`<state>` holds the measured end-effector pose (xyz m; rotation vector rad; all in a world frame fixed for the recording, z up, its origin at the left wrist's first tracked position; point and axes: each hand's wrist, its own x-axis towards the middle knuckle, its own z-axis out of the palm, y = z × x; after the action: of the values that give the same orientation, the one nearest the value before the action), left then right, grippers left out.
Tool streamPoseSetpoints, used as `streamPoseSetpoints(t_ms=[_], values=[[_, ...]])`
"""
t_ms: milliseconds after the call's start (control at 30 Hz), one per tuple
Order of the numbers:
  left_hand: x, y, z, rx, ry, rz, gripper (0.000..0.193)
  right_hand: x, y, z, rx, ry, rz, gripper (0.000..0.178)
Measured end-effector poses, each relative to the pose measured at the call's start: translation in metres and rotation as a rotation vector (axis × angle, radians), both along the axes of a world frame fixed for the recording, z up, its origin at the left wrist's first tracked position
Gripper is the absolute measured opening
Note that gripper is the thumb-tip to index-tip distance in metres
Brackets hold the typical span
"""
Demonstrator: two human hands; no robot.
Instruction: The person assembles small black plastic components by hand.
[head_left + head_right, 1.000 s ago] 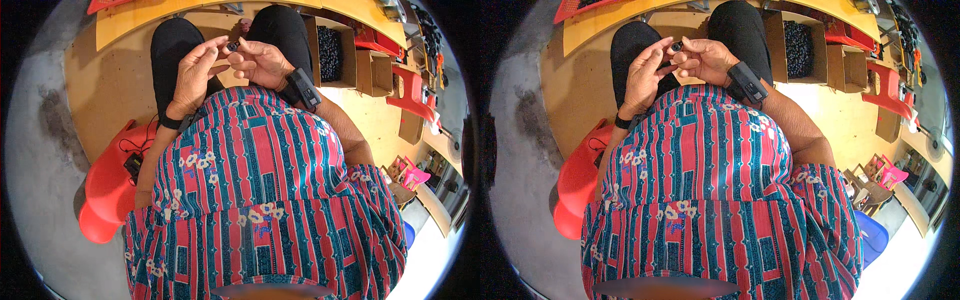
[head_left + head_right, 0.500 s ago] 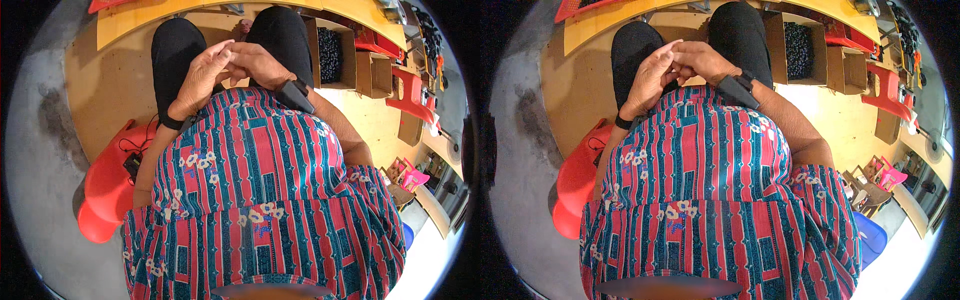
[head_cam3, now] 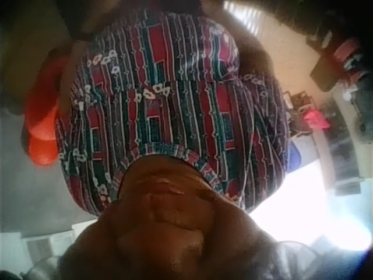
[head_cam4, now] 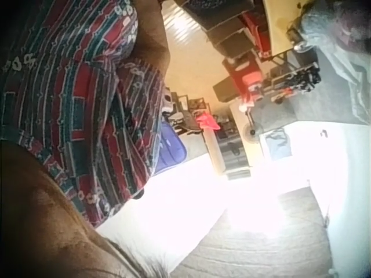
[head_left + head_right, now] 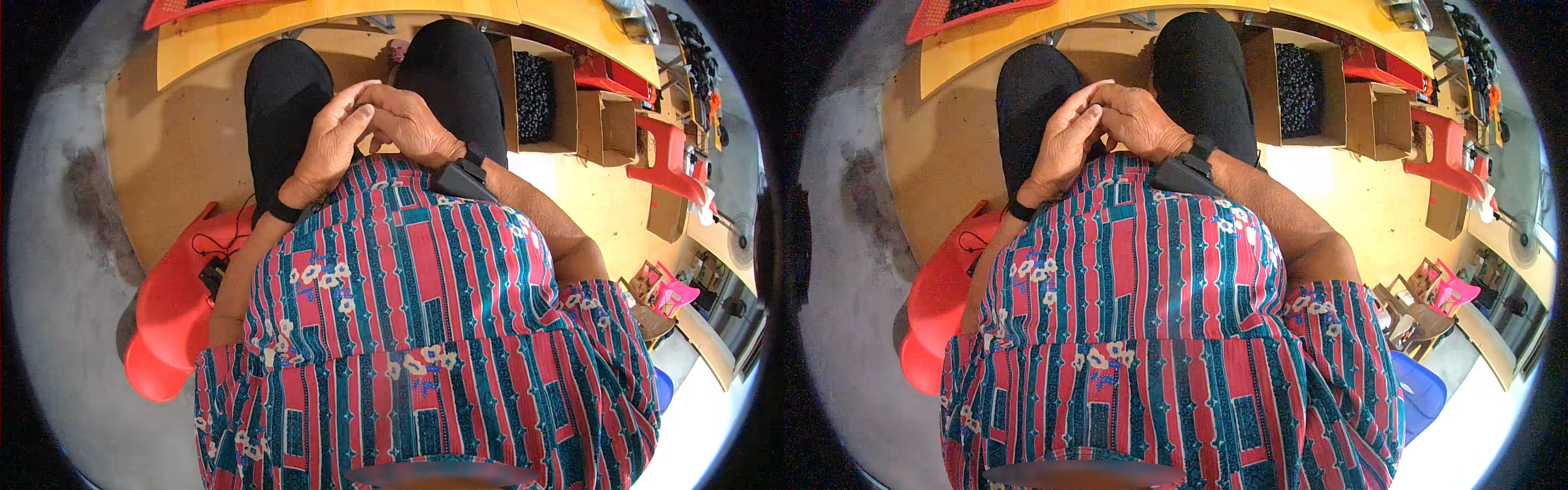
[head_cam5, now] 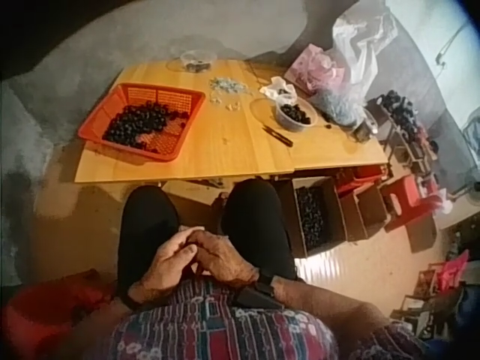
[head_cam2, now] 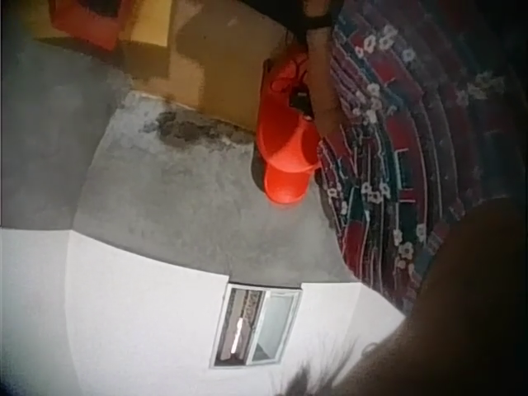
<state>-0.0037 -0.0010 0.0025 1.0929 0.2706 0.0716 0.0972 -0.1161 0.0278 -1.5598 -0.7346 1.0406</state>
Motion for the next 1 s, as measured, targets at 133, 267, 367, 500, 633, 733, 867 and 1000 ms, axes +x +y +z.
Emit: streamPoseSetpoints(t_ms=[133,267,367,500,633,733,867,1000], values=[[0.0,-0.001,0.002,-0.027,0.027,0.01,0.039,-0.004,0.0,0.003,-0.002,0.105,-0.056,0.022],[-0.001,-0.004,0.003,-0.058,0.036,0.024,0.039,-0.005,0.001,0.0,-0.037,0.061,-0.057,0.021],[0.0,-0.003,0.002,-0.031,0.037,0.048,0.039,-0.001,0.002,0.001,-0.045,0.142,-0.077,0.021],[0.003,0.006,0.022,-0.163,0.011,0.136,0.041,0.014,0.003,0.015,0.048,0.53,-0.084,0.026],[0.002,0.011,0.03,-0.201,-0.021,0.221,0.043,0.025,-0.004,0.01,0.247,0.785,-0.015,0.037],[-0.001,0.018,0.019,-0.127,0.038,0.208,0.04,0.036,-0.005,0.018,0.323,0.879,-0.013,0.039],[0.0,0.025,0.007,-0.168,0.109,0.197,0.039,0.058,-0.007,0.027,0.445,0.89,-0.049,0.037],[-0.001,0.025,-0.001,-0.171,0.124,0.157,0.04,0.074,-0.012,0.04,0.505,0.729,-0.156,0.033]])
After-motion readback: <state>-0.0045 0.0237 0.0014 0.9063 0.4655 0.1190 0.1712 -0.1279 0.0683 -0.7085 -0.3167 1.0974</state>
